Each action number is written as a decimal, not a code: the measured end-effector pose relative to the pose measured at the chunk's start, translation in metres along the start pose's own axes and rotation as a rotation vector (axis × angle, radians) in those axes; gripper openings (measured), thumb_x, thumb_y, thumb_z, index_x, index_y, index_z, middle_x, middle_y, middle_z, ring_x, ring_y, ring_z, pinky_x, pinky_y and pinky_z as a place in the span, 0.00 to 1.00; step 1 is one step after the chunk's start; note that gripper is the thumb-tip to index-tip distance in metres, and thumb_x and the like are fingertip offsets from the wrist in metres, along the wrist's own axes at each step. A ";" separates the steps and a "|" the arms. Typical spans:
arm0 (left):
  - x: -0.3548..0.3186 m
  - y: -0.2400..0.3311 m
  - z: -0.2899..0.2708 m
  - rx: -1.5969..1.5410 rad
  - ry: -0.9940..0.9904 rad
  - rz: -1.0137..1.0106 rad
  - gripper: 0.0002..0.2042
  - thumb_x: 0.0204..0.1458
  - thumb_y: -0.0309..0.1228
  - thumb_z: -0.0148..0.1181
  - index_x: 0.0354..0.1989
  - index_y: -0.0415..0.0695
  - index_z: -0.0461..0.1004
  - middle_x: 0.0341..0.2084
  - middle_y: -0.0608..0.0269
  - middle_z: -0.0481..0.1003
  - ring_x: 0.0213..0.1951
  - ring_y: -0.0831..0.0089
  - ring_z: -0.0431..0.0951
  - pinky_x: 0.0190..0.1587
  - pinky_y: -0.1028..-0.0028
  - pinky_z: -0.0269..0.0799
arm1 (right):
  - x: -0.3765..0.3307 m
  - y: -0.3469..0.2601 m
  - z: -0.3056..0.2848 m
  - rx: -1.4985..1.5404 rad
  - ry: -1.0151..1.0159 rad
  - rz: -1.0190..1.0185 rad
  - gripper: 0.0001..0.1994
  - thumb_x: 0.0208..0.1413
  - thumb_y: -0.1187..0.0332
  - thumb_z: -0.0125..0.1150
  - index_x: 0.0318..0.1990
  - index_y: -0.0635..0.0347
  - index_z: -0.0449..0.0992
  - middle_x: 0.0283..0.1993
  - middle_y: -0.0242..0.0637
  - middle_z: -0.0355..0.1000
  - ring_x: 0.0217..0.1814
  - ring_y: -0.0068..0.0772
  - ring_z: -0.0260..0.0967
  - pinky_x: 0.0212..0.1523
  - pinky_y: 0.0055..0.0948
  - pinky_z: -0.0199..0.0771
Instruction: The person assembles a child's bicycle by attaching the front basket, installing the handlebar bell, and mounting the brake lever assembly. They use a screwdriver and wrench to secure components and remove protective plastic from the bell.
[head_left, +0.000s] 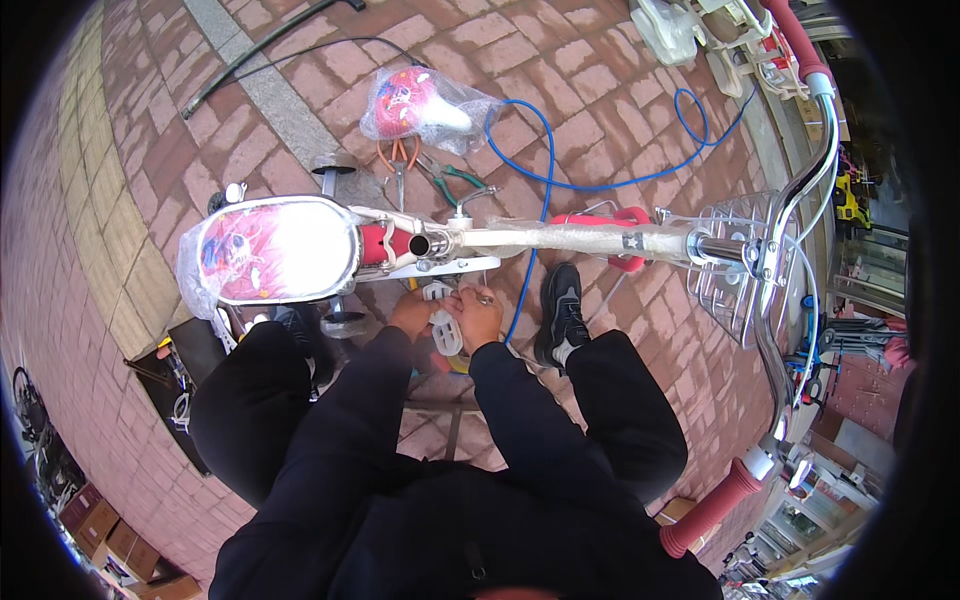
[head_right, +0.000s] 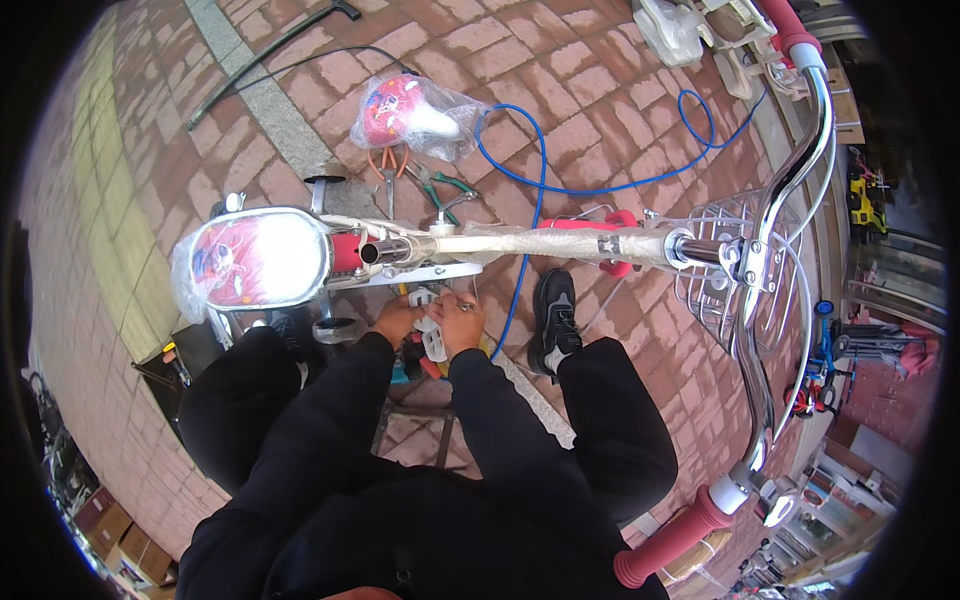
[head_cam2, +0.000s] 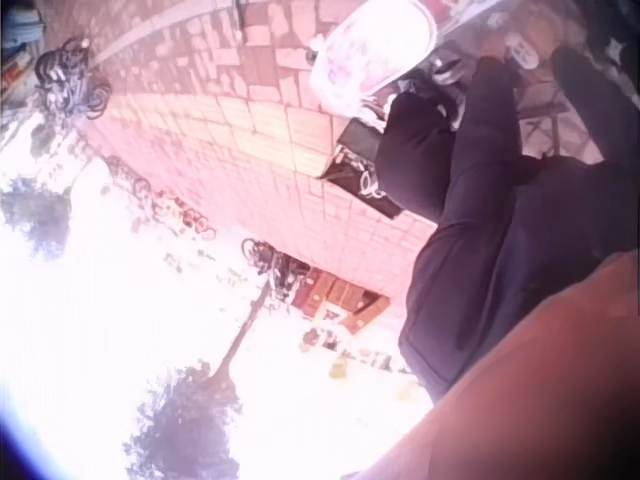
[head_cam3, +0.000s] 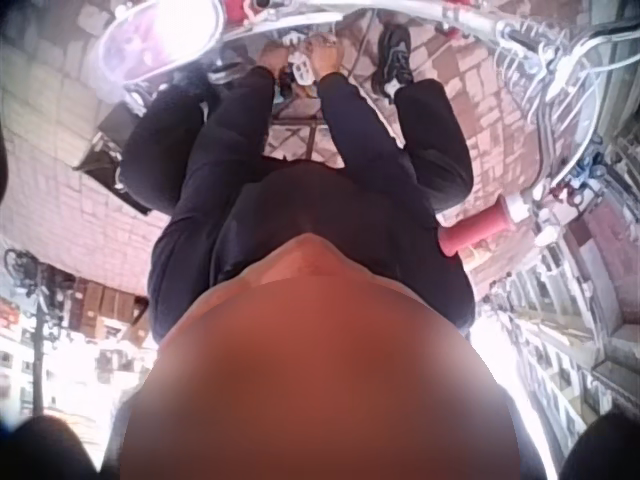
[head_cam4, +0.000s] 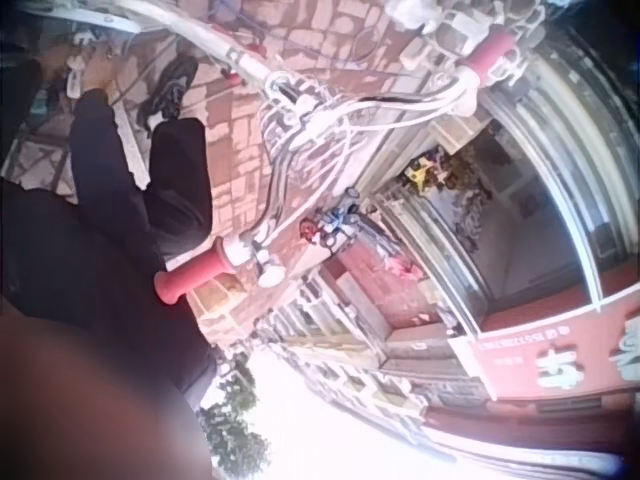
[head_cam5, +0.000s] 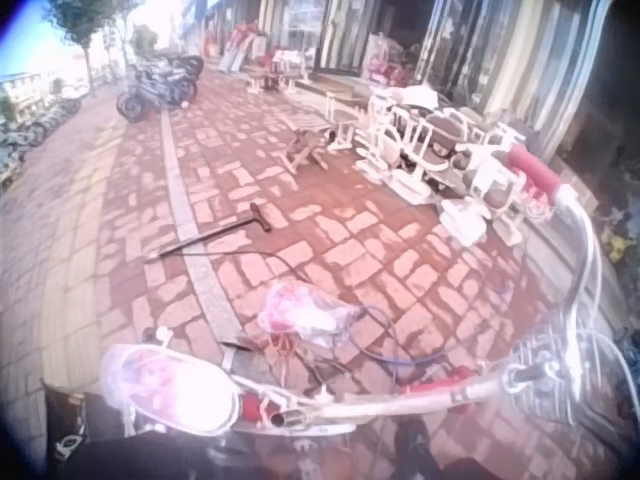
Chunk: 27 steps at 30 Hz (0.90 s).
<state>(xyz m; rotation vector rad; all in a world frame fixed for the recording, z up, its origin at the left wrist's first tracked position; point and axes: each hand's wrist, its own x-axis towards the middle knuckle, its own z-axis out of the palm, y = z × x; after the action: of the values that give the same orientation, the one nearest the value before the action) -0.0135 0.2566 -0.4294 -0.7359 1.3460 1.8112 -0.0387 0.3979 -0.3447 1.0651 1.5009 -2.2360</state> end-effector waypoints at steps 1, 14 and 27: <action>0.011 -0.002 0.023 0.193 0.074 0.051 0.18 0.61 0.24 0.60 0.60 0.42 0.75 0.46 0.63 0.81 0.43 0.70 0.83 0.46 0.69 0.78 | 0.006 -0.004 -0.013 0.021 0.102 0.051 0.07 0.66 0.71 0.66 0.43 0.67 0.77 0.34 0.41 0.80 0.30 0.30 0.80 0.33 0.28 0.85; -0.013 0.002 0.095 0.160 -0.275 0.624 0.12 0.64 0.28 0.62 0.53 0.40 0.78 0.45 0.55 0.80 0.49 0.64 0.80 0.53 0.65 0.75 | -0.043 -0.090 -0.006 -1.513 0.020 -0.736 0.10 0.55 0.61 0.67 0.36 0.58 0.79 0.34 0.52 0.81 0.39 0.57 0.81 0.39 0.51 0.80; -0.029 0.008 0.087 0.054 -0.320 0.320 0.10 0.66 0.31 0.62 0.52 0.42 0.79 0.41 0.61 0.82 0.43 0.69 0.81 0.47 0.67 0.76 | -0.057 -0.055 0.064 -2.069 -0.410 -0.769 0.10 0.56 0.61 0.63 0.34 0.54 0.87 0.34 0.41 0.83 0.37 0.45 0.83 0.36 0.46 0.81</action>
<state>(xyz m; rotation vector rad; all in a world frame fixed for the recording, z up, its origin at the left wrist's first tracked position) -0.0050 0.3321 -0.3775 -0.1934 1.3439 2.0272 -0.0573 0.3552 -0.2545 -0.6370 2.6548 -0.0080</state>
